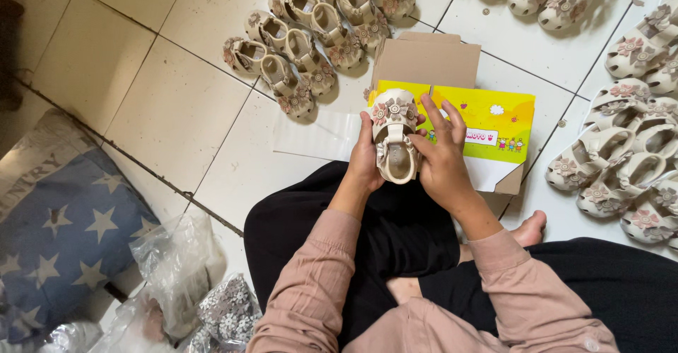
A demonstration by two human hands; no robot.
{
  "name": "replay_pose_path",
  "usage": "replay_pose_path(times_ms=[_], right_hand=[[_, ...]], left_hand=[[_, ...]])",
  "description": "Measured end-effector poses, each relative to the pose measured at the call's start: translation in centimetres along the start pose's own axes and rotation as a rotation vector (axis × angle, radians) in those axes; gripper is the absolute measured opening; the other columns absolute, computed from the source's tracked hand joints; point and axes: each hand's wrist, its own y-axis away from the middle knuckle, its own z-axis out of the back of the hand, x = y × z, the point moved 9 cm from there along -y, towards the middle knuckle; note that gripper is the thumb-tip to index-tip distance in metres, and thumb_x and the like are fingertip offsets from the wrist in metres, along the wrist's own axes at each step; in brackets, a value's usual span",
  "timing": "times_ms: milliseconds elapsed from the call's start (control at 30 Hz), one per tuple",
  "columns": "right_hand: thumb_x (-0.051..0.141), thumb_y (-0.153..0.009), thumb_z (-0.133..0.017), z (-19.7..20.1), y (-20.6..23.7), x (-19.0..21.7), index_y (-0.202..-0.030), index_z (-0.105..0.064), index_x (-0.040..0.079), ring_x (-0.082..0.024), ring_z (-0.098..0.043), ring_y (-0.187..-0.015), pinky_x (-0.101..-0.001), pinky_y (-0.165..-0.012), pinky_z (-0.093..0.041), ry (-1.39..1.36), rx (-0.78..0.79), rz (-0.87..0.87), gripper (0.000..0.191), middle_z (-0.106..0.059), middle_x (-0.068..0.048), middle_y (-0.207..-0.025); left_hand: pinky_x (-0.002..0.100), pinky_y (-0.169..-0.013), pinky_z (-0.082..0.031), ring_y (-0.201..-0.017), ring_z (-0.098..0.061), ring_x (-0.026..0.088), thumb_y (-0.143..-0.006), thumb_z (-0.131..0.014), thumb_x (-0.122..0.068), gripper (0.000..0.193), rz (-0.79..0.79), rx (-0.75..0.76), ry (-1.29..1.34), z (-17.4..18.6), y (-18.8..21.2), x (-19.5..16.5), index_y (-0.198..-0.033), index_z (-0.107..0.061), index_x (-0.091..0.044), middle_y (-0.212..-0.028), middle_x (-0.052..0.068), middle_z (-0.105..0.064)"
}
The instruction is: The person sits on the floor and repeatedly picks up individual sandals, applies a small sticker to the sole, and places them back into a pile. The person handles the sandals one at a time throughout the clip.
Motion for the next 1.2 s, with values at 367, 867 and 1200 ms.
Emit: replay_pose_path(times_ms=[367,867,1200], right_hand=[[-0.001,-0.083,-0.067,0.0,0.1,0.8,-0.1,-0.079,0.013,-0.045,-0.02,-0.152,-0.0575,-0.123,-0.023,0.234,0.064,0.081,0.025,-0.033,-0.009,-0.168],[-0.009,-0.085,-0.06,-2.5,0.4,-1.4,-0.09,-0.074,0.008,-0.047,-0.018,-0.156,-0.0518,-0.125,-0.017,-0.256,0.083,-0.033,0.023,-0.022,-0.015,-0.172],[0.014,-0.077,-0.076,3.1,-6.3,0.1,-0.107,-0.077,0.012,-0.041,-0.037,-0.144,-0.0515,-0.116,-0.035,0.021,0.26,0.147,0.03,-0.039,-0.01,-0.162]], left_hand=[[0.044,-0.098,-0.058,-0.115,-0.066,0.031,-0.11,-0.017,-0.067,0.084,-0.021,-0.039,-0.003,1.2,-0.3,-0.3,-0.151,-0.046,0.0,-0.133,0.02,-0.064],[0.043,-0.09,-0.059,-0.108,-0.069,0.031,-0.109,-0.02,-0.068,0.084,0.093,-0.084,0.051,1.1,0.1,0.6,-0.147,-0.048,0.001,-0.126,0.02,-0.066],[0.048,-0.1,-0.056,-0.126,-0.063,0.03,-0.106,-0.022,-0.058,0.071,0.127,-0.01,-0.055,-1.4,-0.2,-2.1,-0.154,-0.039,-0.008,-0.143,0.015,-0.058]])
